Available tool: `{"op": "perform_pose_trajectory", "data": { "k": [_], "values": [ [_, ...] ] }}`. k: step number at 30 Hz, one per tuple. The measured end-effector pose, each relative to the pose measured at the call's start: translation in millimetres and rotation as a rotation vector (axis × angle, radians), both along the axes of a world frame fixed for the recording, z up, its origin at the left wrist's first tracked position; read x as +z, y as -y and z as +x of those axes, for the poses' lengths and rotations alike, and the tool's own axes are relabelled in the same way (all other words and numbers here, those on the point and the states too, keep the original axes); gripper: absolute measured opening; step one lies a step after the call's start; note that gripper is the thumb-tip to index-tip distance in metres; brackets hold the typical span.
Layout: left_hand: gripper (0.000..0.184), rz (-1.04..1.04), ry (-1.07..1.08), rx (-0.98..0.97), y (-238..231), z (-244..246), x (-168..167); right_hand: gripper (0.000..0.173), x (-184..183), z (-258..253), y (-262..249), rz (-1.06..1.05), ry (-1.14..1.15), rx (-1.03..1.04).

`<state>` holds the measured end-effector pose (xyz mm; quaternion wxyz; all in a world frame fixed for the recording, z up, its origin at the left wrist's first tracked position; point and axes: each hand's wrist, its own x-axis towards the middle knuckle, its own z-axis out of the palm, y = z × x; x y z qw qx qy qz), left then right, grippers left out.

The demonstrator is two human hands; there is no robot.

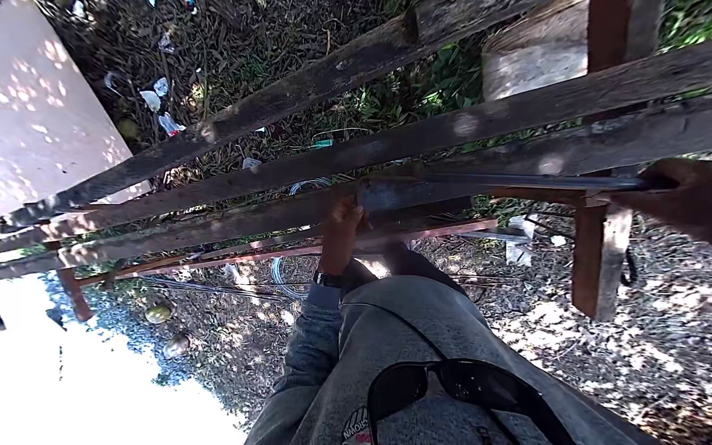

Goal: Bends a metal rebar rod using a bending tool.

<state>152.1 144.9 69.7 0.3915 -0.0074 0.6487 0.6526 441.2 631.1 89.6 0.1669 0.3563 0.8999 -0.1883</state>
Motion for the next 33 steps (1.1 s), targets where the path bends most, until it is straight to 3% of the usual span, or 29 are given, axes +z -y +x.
{"op": "perform_pose_trajectory", "data": {
  "k": [9,14,24,33],
  "values": [
    [0.033,-0.060,-0.027,0.111,-16.8,16.9,-18.6,0.038,-1.9,-9.2,-8.7,-0.031,0.057,-0.011],
    [0.029,-0.088,-0.039,0.096,-17.5,15.3,-13.6,0.047,-30.2,10.2,-35.5,-0.023,0.013,0.007],
    [0.030,-0.126,-0.013,0.090,-19.1,14.7,-6.7,0.044,-22.9,3.6,-35.8,-0.057,-0.017,0.010],
    [0.031,-0.113,0.005,0.108,-23.3,22.3,-16.7,0.047,-43.2,-14.9,-59.2,-0.031,0.007,0.071]
  ]
}}
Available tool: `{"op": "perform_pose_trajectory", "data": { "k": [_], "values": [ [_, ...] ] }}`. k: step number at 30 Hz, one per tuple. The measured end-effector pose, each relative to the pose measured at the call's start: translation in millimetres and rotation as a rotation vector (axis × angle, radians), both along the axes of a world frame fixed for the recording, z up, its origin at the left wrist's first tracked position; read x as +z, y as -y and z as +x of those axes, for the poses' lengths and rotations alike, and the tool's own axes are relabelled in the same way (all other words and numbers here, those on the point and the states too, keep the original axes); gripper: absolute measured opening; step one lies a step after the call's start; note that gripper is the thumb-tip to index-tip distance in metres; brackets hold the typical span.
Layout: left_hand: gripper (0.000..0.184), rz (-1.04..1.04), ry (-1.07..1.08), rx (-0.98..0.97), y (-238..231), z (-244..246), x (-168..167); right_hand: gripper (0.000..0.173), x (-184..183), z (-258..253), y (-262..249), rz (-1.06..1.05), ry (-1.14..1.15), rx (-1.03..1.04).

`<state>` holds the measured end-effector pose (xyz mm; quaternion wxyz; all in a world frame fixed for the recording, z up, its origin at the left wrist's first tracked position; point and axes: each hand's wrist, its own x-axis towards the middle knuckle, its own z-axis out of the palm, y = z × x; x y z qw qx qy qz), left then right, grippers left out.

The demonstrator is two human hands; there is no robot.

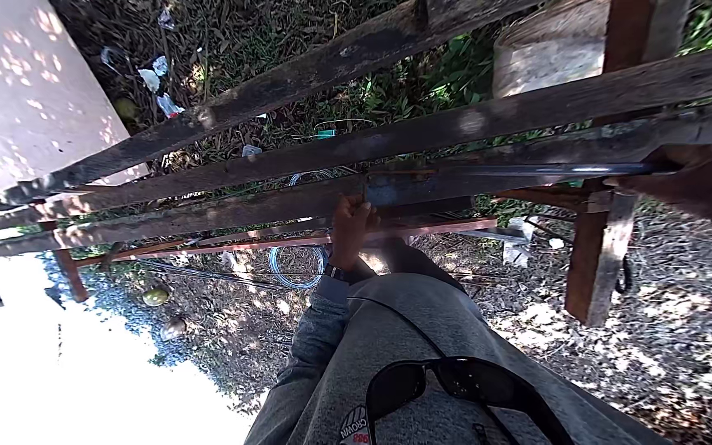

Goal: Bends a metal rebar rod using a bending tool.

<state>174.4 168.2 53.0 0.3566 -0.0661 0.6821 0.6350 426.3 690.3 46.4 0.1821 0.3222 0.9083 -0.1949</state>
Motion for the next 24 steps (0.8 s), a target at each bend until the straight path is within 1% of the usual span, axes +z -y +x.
{"op": "perform_pose_trajectory", "data": {
  "k": [4,6,9,11,12,15,18,24],
  "values": [
    [0.031,0.002,-0.007,0.039,-1.6,5.5,-1.6,0.042,7.2,-3.6,18.4,-0.012,-0.003,-0.022],
    [0.028,-0.003,-0.024,0.037,-2.1,6.6,-3.0,0.035,23.2,-14.2,40.4,-0.030,0.049,-0.116],
    [0.026,-0.036,-0.065,0.009,-1.9,7.9,-3.0,0.038,20.9,-11.5,44.0,-0.006,0.064,-0.117],
    [0.026,-0.068,-0.079,-0.014,-2.2,6.9,-0.2,0.043,9.8,-2.7,32.9,0.028,0.031,-0.065],
    [0.027,-0.089,-0.076,-0.027,-2.2,5.7,1.1,0.044,10.0,-2.6,32.6,0.030,0.024,-0.064],
    [0.028,-0.129,-0.067,-0.071,-2.4,2.7,6.3,0.040,29.5,-15.5,46.1,0.005,0.053,-0.095],
    [0.027,-0.126,-0.069,-0.070,-2.6,2.2,5.7,0.038,38.7,-24.6,55.3,0.011,0.057,-0.087],
    [0.026,-0.120,-0.089,-0.072,-0.8,4.4,9.2,0.041,27.7,-27.6,54.4,0.025,0.049,-0.031]
  ]
}}
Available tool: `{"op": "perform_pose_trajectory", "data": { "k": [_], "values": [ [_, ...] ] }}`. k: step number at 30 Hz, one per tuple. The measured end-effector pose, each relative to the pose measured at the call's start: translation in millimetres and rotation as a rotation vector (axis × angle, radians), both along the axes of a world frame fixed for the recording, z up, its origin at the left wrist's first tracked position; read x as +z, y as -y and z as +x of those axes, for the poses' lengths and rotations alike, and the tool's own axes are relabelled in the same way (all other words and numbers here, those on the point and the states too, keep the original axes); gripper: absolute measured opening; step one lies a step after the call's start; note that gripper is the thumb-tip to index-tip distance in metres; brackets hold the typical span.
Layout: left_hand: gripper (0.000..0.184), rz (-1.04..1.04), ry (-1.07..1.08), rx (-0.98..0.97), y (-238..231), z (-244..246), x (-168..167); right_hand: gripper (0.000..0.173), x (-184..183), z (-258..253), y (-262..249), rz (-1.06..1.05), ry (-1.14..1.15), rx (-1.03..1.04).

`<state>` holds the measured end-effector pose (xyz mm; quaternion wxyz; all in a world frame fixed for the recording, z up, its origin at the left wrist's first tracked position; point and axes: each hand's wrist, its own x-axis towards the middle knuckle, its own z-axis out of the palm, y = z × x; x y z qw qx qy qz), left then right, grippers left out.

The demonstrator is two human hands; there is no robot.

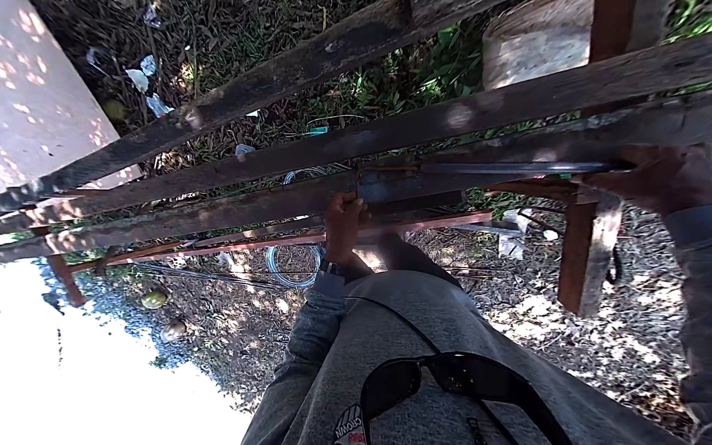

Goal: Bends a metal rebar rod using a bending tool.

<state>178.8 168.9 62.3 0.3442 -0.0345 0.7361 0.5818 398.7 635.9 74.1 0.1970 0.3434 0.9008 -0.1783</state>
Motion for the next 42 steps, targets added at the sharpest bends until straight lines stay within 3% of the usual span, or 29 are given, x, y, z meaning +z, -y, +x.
{"op": "perform_pose_trajectory", "data": {
  "k": [17,30,42],
  "values": [
    [0.026,0.042,0.043,-0.008,9.1,-0.1,-1.9,0.035,-2.0,-6.0,3.7,-0.007,-0.012,0.019],
    [0.026,0.026,0.032,-0.039,6.9,-6.6,-4.3,0.040,15.7,-10.1,9.6,-0.011,0.006,0.031],
    [0.026,0.050,0.037,-0.027,4.8,-7.2,-5.7,0.044,3.1,-12.9,12.6,-0.018,0.015,0.042]
  ]
}}
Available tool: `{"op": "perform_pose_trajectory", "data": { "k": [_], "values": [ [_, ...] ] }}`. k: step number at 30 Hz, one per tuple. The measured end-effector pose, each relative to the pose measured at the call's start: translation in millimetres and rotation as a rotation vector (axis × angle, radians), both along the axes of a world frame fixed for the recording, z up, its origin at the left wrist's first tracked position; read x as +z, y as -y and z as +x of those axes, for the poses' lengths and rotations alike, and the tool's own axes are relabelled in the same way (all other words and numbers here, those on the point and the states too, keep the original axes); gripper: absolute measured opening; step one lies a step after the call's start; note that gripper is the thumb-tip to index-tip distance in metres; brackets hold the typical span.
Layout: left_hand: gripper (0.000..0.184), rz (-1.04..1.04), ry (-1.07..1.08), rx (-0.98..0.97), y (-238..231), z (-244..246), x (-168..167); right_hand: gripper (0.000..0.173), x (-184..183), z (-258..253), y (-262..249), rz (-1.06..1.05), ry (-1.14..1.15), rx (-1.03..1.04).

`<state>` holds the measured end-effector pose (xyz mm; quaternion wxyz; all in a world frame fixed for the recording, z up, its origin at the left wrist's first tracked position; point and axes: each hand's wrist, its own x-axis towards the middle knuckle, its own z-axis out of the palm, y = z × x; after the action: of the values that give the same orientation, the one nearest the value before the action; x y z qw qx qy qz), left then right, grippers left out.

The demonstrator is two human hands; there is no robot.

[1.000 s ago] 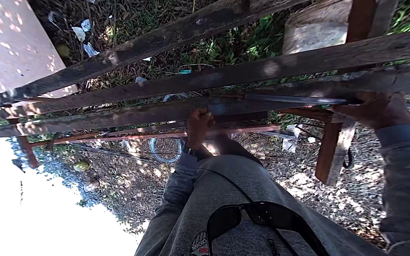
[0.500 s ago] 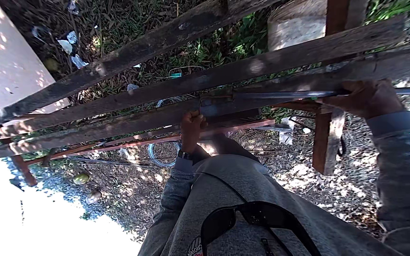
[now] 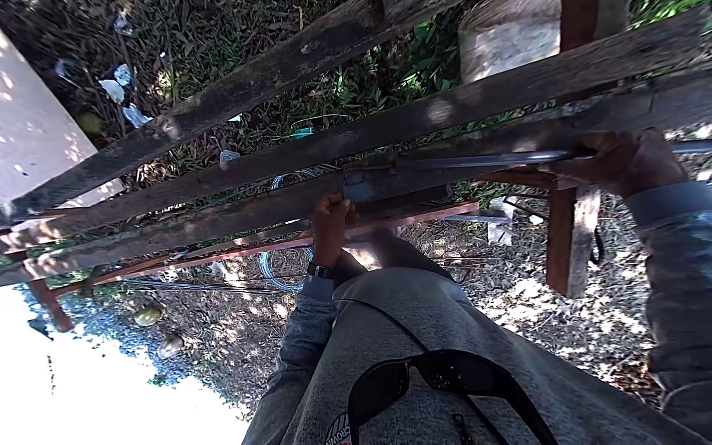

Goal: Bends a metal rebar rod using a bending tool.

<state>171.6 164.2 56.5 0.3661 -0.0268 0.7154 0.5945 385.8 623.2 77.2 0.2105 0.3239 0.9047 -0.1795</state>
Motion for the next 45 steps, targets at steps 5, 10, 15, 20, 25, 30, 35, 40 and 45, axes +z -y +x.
{"op": "perform_pose_trajectory", "data": {
  "k": [5,10,15,20,25,30,35,40,45],
  "values": [
    [0.026,0.008,-0.004,-0.006,1.7,0.7,-1.3,0.040,8.1,-1.1,6.9,-0.017,-0.022,-0.019],
    [0.027,-0.010,-0.033,-0.041,3.5,0.8,0.7,0.040,1.1,4.7,4.8,-0.006,-0.050,-0.025],
    [0.027,-0.008,-0.029,-0.044,6.0,1.1,-0.3,0.042,0.2,4.7,5.6,0.001,-0.039,-0.037],
    [0.027,-0.029,-0.025,-0.061,8.2,1.6,1.8,0.043,-1.5,7.2,6.1,0.007,-0.065,-0.040],
    [0.026,-0.013,-0.006,-0.067,9.6,0.9,2.0,0.043,3.3,2.6,5.3,-0.018,-0.022,-0.040],
    [0.025,0.001,-0.016,-0.072,9.1,0.5,4.4,0.042,3.8,5.1,10.1,0.007,-0.067,-0.043],
    [0.025,0.024,-0.029,-0.087,11.6,0.2,0.8,0.046,-2.3,8.3,11.4,0.020,-0.059,-0.038],
    [0.029,0.002,-0.016,-0.108,11.7,-3.3,-1.1,0.070,-3.5,12.6,21.5,0.045,-0.028,-0.058],
    [0.031,-0.003,-0.039,-0.153,11.3,-11.3,-6.5,0.075,-15.5,29.2,43.0,0.089,-0.071,-0.053]
  ]
}}
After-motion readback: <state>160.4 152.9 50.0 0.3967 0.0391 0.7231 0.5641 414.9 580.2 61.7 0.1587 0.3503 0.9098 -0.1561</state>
